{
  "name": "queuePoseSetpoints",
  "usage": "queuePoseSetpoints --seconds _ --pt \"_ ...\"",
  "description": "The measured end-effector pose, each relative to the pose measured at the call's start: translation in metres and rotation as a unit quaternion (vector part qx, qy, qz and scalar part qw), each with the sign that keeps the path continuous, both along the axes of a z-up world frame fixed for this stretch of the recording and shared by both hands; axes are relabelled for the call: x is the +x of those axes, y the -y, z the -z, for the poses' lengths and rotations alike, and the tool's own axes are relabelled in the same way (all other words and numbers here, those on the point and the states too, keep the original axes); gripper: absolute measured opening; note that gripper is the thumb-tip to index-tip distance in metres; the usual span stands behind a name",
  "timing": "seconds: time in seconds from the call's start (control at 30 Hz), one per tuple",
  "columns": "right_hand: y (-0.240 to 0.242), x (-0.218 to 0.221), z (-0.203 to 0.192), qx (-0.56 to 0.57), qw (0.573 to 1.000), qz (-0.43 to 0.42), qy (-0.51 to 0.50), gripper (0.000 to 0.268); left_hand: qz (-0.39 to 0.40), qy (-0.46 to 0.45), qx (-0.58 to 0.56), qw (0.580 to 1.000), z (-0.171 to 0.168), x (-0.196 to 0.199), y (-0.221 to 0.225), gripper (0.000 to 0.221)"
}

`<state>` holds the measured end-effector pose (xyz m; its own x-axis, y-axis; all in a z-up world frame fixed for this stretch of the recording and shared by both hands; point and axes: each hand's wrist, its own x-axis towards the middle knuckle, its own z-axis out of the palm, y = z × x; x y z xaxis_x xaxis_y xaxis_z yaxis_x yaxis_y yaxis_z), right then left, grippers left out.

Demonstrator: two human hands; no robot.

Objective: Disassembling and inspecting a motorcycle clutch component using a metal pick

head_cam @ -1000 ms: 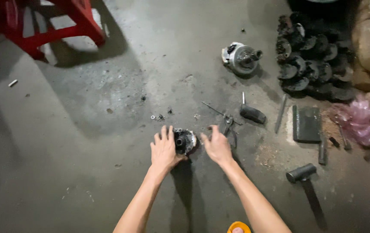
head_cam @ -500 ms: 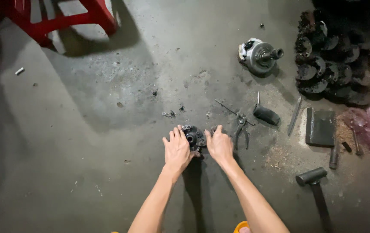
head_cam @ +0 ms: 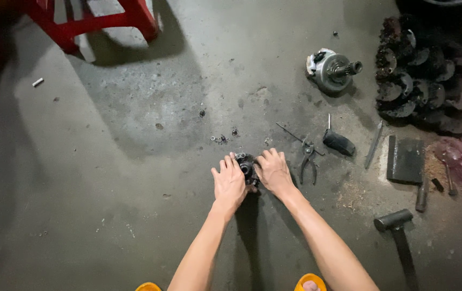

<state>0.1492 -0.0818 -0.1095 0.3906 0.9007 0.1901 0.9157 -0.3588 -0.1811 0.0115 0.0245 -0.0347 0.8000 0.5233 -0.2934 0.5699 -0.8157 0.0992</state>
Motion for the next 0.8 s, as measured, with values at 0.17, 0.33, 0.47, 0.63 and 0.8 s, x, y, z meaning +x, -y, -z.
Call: queuePoseSetpoints --seconds 0.17,0.33,0.47,0.63,0.8 --pt "0.007 -0.006 -0.038 0.068 0.996 0.044 -0.035 0.016 -0.005 -0.025 -0.034 0.999 -0.004 0.001 -0.001 0.132" --pt "0.052 0.019 -0.028 0.171 0.925 0.333 -0.062 0.046 -0.003 -0.015 -0.018 1.0 -0.004 0.0 0.0 0.135" --pt "0.077 0.033 0.003 -0.1 0.875 0.445 -0.162 0.063 0.002 -0.02 -0.015 1.0 -0.009 -0.001 0.0 0.13" --pt "0.071 0.011 -0.054 -0.028 0.896 0.419 -0.14 0.033 -0.01 -0.014 -0.018 1.0 -0.016 -0.005 0.003 0.127" --pt "0.038 -0.062 -0.163 0.247 0.917 0.224 -0.221 0.007 -0.014 0.009 -0.009 1.0 -0.012 -0.006 0.004 0.124"
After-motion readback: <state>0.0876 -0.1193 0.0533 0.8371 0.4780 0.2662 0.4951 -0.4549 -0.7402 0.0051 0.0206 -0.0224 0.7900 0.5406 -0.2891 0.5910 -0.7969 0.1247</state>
